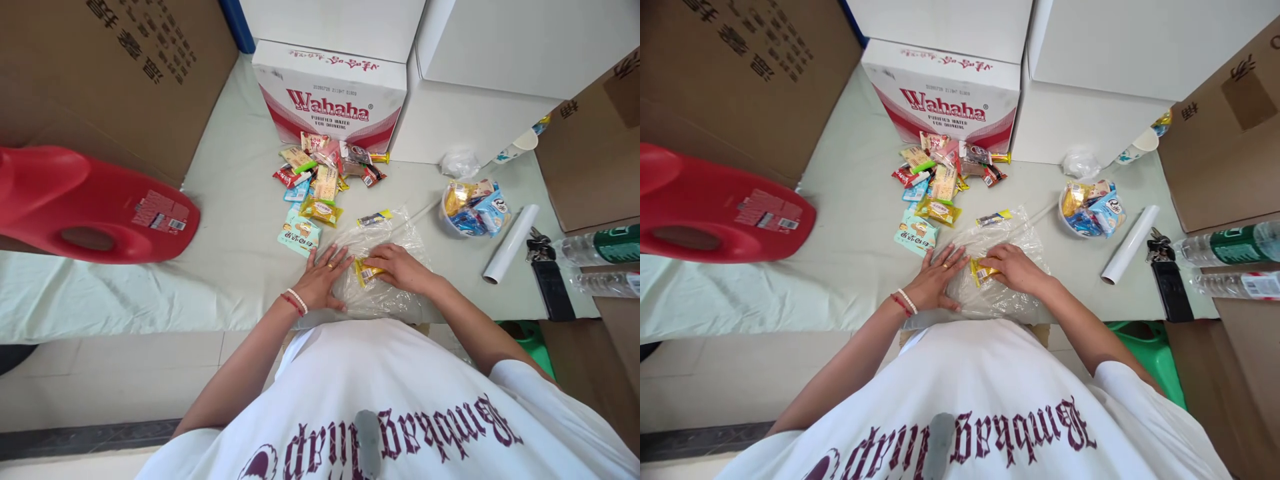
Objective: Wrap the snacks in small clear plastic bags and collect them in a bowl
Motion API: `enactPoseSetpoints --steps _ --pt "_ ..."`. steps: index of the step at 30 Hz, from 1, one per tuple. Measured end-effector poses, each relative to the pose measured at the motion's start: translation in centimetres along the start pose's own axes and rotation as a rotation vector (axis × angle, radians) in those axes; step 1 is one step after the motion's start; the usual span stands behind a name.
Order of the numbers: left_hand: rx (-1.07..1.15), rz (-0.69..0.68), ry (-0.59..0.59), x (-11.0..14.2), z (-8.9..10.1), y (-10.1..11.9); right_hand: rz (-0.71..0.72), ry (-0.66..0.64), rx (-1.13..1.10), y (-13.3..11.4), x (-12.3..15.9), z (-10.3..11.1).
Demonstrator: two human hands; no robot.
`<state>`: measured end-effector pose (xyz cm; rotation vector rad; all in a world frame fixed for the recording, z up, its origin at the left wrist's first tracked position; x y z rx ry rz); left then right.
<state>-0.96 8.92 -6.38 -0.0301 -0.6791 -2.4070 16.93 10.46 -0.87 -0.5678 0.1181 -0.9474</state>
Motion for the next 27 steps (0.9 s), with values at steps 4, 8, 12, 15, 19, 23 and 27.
enactPoseSetpoints --steps 4,8,12,15,19,23,27 --pt "-0.005 0.003 -0.019 0.2 0.1 -0.3 -0.024 0.066 -0.001 0.5 0.3 -0.8" --pt "-0.002 0.019 -0.053 0.3 0.4 -0.5 -0.076 0.101 -0.001 0.5 1.4 -0.3" --pt "0.002 0.024 -0.016 1.4 1.6 -0.2 -0.085 0.164 -0.139 0.5 6.0 1.9" --pt "-0.010 -0.019 0.104 2.7 2.9 0.9 -0.084 0.121 -0.164 1.4 9.8 1.3" --pt "0.010 -0.171 0.225 3.7 3.0 3.8 -0.176 0.168 -0.081 3.7 11.7 -0.9" --pt "0.019 -0.195 0.287 3.3 1.4 5.3 -0.139 0.219 -0.079 3.8 11.2 -0.4" --pt "0.119 -0.122 0.393 3.3 0.4 4.7 -0.065 0.148 -0.197 2.4 9.9 3.0"
Point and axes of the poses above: each hand's wrist, its own x-axis away from the middle knuckle, its own z-axis out of the back of the hand, y = z × x, the point moved 8 cm from there along -x, towards the middle knuckle, and after that the axes turned 11 degrees about -z, right-handed, at the moved point
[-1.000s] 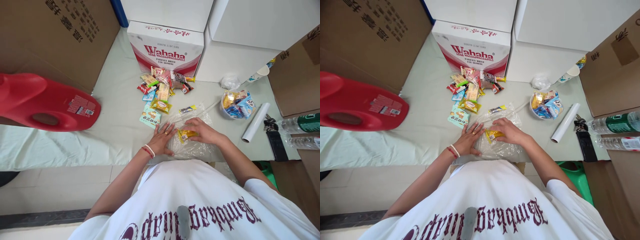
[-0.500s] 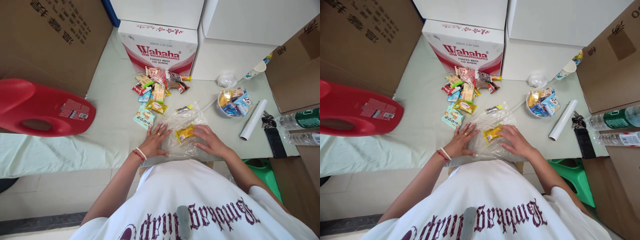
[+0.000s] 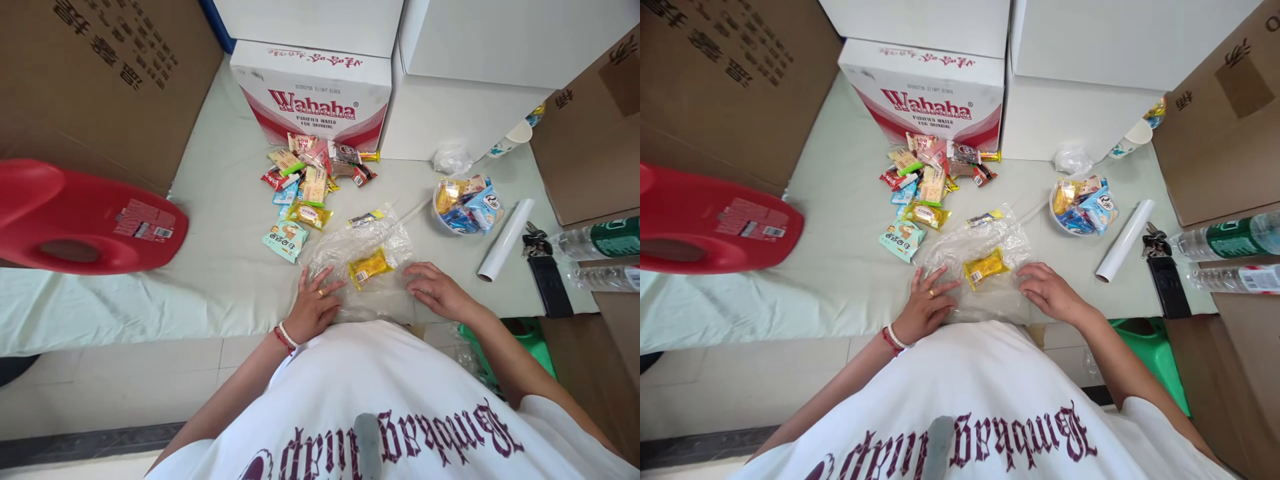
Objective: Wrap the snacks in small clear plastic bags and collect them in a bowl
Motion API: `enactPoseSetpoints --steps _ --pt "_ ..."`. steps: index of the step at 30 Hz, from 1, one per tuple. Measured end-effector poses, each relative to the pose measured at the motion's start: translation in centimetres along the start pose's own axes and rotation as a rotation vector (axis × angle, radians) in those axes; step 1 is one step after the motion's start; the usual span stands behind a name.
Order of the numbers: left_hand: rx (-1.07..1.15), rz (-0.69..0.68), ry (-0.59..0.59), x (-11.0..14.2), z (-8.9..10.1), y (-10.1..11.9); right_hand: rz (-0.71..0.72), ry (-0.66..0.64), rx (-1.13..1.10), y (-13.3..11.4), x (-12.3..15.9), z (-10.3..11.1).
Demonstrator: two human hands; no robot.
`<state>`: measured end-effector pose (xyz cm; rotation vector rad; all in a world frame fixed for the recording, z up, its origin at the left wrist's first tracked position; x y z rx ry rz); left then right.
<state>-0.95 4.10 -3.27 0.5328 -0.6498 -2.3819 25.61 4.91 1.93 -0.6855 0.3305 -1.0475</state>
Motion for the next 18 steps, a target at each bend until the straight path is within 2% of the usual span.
enactPoseSetpoints --steps 2,5,7,8,10,13,15,18 --pt "0.086 0.083 0.068 0.6 0.1 -1.0 -0.007 -0.065 -0.052 -0.6 -1.5 1.3" --pt "0.170 0.258 0.232 2.0 1.3 -2.9 -0.098 -0.092 -0.066 0.1 -4.9 2.3" --pt "0.143 0.297 0.350 2.7 2.6 -3.2 -0.173 -0.081 -0.050 1.1 -7.3 2.2" --pt "0.104 0.272 0.381 2.7 3.1 -2.8 -0.198 -0.079 -0.038 1.5 -8.4 2.0" --pt "0.017 0.150 0.351 2.0 3.2 -1.2 -0.218 -0.091 -0.012 1.9 -10.1 1.4" --pt "-0.017 -0.043 0.167 0.0 1.3 1.5 -0.223 -0.124 0.001 1.7 -11.3 0.8" --pt "-0.008 -0.094 0.081 -1.2 0.0 2.4 -0.268 -0.152 -0.024 1.9 -11.5 0.7" --pt "-0.010 -0.086 0.081 -2.4 -0.7 2.5 -0.375 -0.191 -0.089 2.6 -11.4 0.6"
Point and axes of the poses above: each hand's wrist, its own x-axis away from the middle knuckle, its own z-axis out of the back of the hand, y = z × x, the point moved 8 cm from there along -x, towards the middle knuckle, and after that the axes turned 11 degrees about -z, right-handed, at the moved point
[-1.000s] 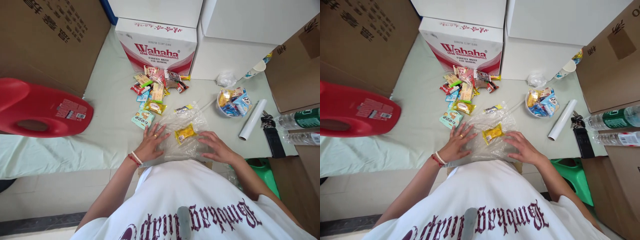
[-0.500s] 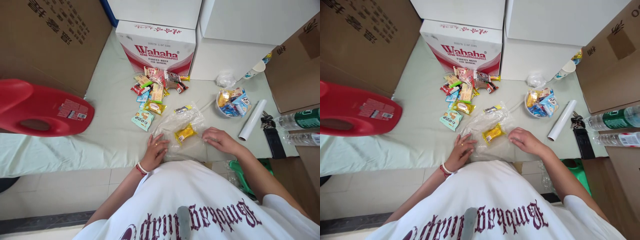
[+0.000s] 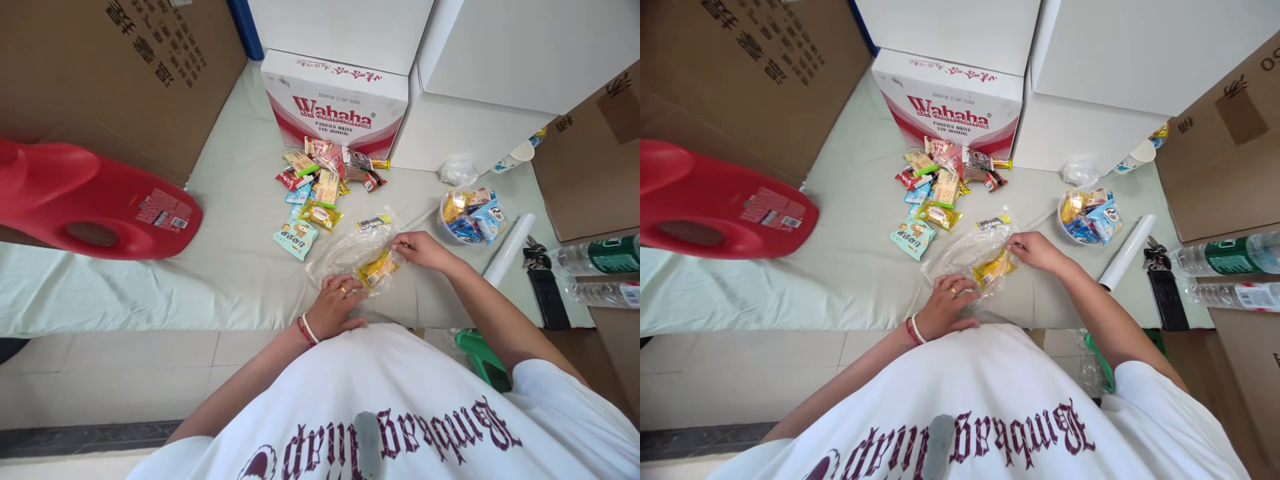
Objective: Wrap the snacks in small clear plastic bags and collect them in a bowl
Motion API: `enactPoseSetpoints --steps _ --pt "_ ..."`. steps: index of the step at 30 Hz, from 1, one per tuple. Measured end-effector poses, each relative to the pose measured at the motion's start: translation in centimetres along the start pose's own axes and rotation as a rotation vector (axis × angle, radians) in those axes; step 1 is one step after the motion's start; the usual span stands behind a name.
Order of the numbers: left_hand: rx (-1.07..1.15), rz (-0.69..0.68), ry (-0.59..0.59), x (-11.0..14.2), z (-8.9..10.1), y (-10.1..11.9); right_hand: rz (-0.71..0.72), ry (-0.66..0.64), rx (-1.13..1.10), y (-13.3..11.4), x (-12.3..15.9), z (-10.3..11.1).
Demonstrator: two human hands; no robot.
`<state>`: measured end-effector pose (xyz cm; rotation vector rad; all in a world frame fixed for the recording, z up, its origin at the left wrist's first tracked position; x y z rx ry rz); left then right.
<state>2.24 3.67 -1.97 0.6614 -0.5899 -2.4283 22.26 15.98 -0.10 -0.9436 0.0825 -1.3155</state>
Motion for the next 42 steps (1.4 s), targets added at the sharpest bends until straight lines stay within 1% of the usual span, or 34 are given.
enactPoseSetpoints --steps 2,4,6,8,10,11,13,14,15,16,17,18,19,20,21,22,23,24,25,27,28,30,32,34,36,37,39,40,42 --pt "0.029 0.071 0.067 0.2 0.4 -0.8 -0.048 -0.014 -0.038 0.6 -0.3 0.1" --pt "0.085 0.212 0.172 1.3 1.3 -2.6 -0.075 -0.007 -0.068 1.1 -0.6 0.2" --pt "0.125 0.391 0.282 3.2 2.4 -4.8 -0.087 0.005 -0.099 1.5 -1.1 0.2" --pt "0.122 0.560 0.360 5.5 3.3 -7.0 -0.073 0.020 -0.109 1.7 -1.5 0.1" --pt "0.078 0.716 0.426 7.7 4.2 -8.7 -0.046 0.037 -0.086 1.6 -2.0 -0.3" --pt "0.044 0.785 0.475 8.6 4.9 -9.1 -0.035 0.048 -0.064 1.5 -2.2 -0.5" --pt "-0.072 0.884 0.632 10.1 6.7 -8.9 -0.035 0.072 -0.014 1.6 -2.6 -0.9" --pt "-0.159 0.896 0.732 10.5 7.9 -8.1 -0.045 0.083 0.005 1.8 -2.8 -1.0" --pt "-0.257 0.868 0.828 10.7 9.2 -6.8 -0.059 0.097 0.018 2.0 -2.9 -1.1" --pt "-0.350 0.792 0.896 10.3 10.2 -5.3 -0.075 0.113 0.024 2.2 -2.9 -1.0" --pt "-0.420 0.676 0.918 9.5 10.9 -3.6 -0.091 0.134 0.026 2.4 -2.9 -0.8" --pt "-0.450 0.531 0.886 8.2 11.1 -2.0 -0.104 0.161 0.020 2.6 -2.8 -0.6" --pt "-0.437 0.374 0.803 6.5 10.7 -0.6 -0.112 0.190 0.007 2.7 -2.5 -0.2" --pt "-0.390 0.231 0.680 4.7 9.9 0.4 -0.111 0.213 -0.018 2.8 -2.3 0.1" --pt "-0.326 0.119 0.541 3.1 8.6 1.1 -0.103 0.224 -0.052 2.8 -1.9 0.3" --pt "-0.262 0.050 0.409 1.7 7.1 1.3 -0.088 0.213 -0.087 2.9 -1.6 0.3" --pt "-0.210 0.023 0.300 0.5 5.7 1.2 -0.073 0.177 -0.116 2.9 -1.3 0.0" --pt "-0.175 0.032 0.218 -0.5 4.4 0.6 -0.060 0.119 -0.133 3.1 -1.0 -0.5" --pt "-0.158 0.069 0.165 -1.2 3.4 -0.3 -0.055 0.054 -0.137 3.5 -0.8 -1.2" --pt "-0.154 0.177 0.122 -2.1 2.0 -2.4 -0.069 -0.038 -0.124 4.7 -0.3 -2.0" --pt "-0.155 0.228 0.116 -2.3 1.6 -3.4 -0.082 -0.049 -0.117 5.4 -0.1 -2.0" --pt "-0.152 0.291 0.110 -2.4 1.1 -4.8 -0.119 0.002 -0.088 6.5 0.0 -1.1" --pt "-0.140 0.290 0.095 -2.4 0.8 -5.4 -0.139 0.108 -0.003 6.6 -0.3 0.5" --pt "-0.134 0.255 0.077 -2.4 0.6 -5.2 -0.091 0.214 0.116 5.0 -1.0 1.8" --pt "-0.136 0.210 0.059 -2.4 0.5 -4.6 0.034 0.278 0.215 1.7 -2.1 1.9" --pt "-0.142 0.189 0.053 -2.5 0.5 -4.3 0.101 0.283 0.252 -0.1 -2.8 1.4" --pt "-0.169 0.162 0.047 -2.4 0.6 -3.6 0.188 0.241 0.311 -3.1 -4.3 -0.5" --pt "-0.188 0.159 0.046 -2.3 0.6 -3.3 0.199 0.203 0.336 -4.1 -5.1 -1.7" --pt "-0.227 0.167 0.042 -2.0 0.8 -2.9 0.169 0.121 0.365 -5.0 -6.6 -3.6"
Point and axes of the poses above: each hand's wrist, its own x-axis away from the middle knuckle, its own z-axis out of the back of the hand, y = z × x, the point moved 8 cm from there along -x, towards the middle knuckle, and after that the axes turned 11 degrees about -z, right-handed, at the moved point
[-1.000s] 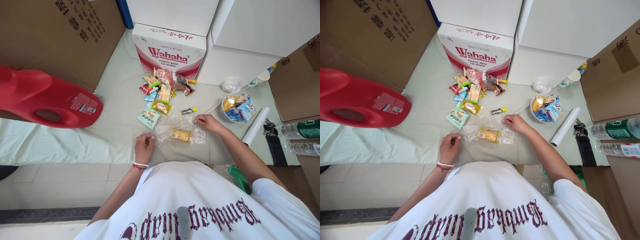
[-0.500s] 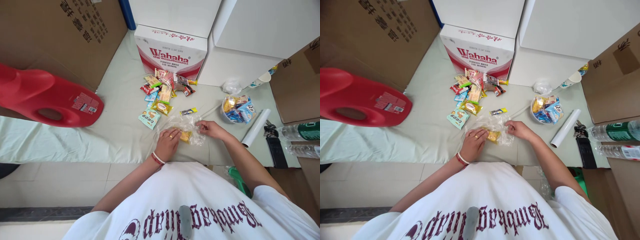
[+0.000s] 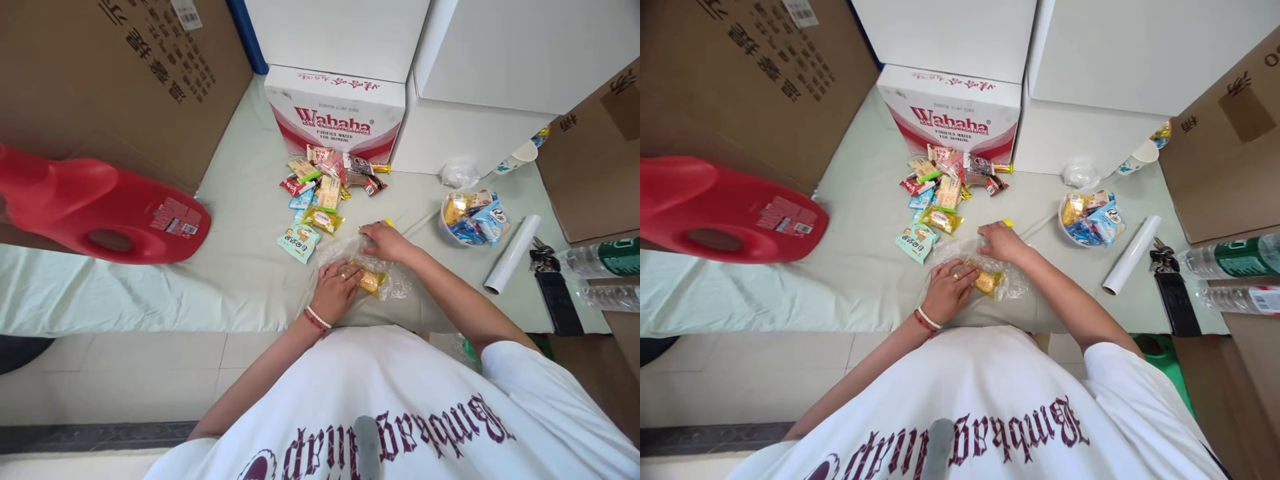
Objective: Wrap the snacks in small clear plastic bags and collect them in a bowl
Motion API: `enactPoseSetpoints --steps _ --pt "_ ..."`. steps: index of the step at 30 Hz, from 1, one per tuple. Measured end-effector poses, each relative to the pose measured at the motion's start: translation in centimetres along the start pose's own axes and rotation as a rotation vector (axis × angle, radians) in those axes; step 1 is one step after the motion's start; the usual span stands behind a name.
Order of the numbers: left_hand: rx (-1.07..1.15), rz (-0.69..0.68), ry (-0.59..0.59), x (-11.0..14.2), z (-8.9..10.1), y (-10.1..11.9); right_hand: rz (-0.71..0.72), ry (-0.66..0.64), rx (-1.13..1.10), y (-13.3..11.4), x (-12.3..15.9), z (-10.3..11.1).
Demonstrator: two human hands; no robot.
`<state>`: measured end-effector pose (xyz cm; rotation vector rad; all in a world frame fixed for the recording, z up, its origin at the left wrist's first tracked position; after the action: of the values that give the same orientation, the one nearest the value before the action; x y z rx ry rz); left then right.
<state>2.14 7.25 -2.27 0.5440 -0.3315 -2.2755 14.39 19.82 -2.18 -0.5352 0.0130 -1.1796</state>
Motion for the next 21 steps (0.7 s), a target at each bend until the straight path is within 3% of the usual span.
enactPoseSetpoints --steps 3,6,9,12,15,18,21 --pt "-0.051 0.021 -0.012 0.6 0.1 0.4 -0.023 -0.082 -0.038 -0.2 -1.1 -1.1" --pt "-0.112 0.053 -0.009 0.9 0.2 0.4 0.015 -0.048 -0.136 0.4 -0.9 0.3" --pt "-0.108 0.075 -0.026 0.7 0.0 0.4 0.029 -0.018 -0.221 0.5 0.8 1.8" --pt "-0.056 0.082 -0.050 0.2 -0.2 0.2 0.066 0.024 -0.221 -1.0 4.2 1.9" --pt "-0.003 0.096 -0.065 0.1 -0.4 -0.3 0.143 0.003 -0.203 -3.0 8.0 -0.5" --pt "0.121 0.100 -0.041 0.7 -0.5 -1.3 0.136 -0.029 -0.222 -3.2 10.4 -3.6" --pt "0.293 0.233 0.142 1.9 0.6 -4.1 0.083 0.011 -0.305 -2.1 11.0 -5.1"
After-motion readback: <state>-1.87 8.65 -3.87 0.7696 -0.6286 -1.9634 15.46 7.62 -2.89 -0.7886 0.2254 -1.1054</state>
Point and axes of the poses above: each hand's wrist, its own x-axis away from the middle knuckle, its own z-axis out of the back of the hand, y = z × x, the point moved 8 cm from there along -x, towards the middle knuckle, and after that the axes turned 11 degrees about -z, right-handed, at the moved point
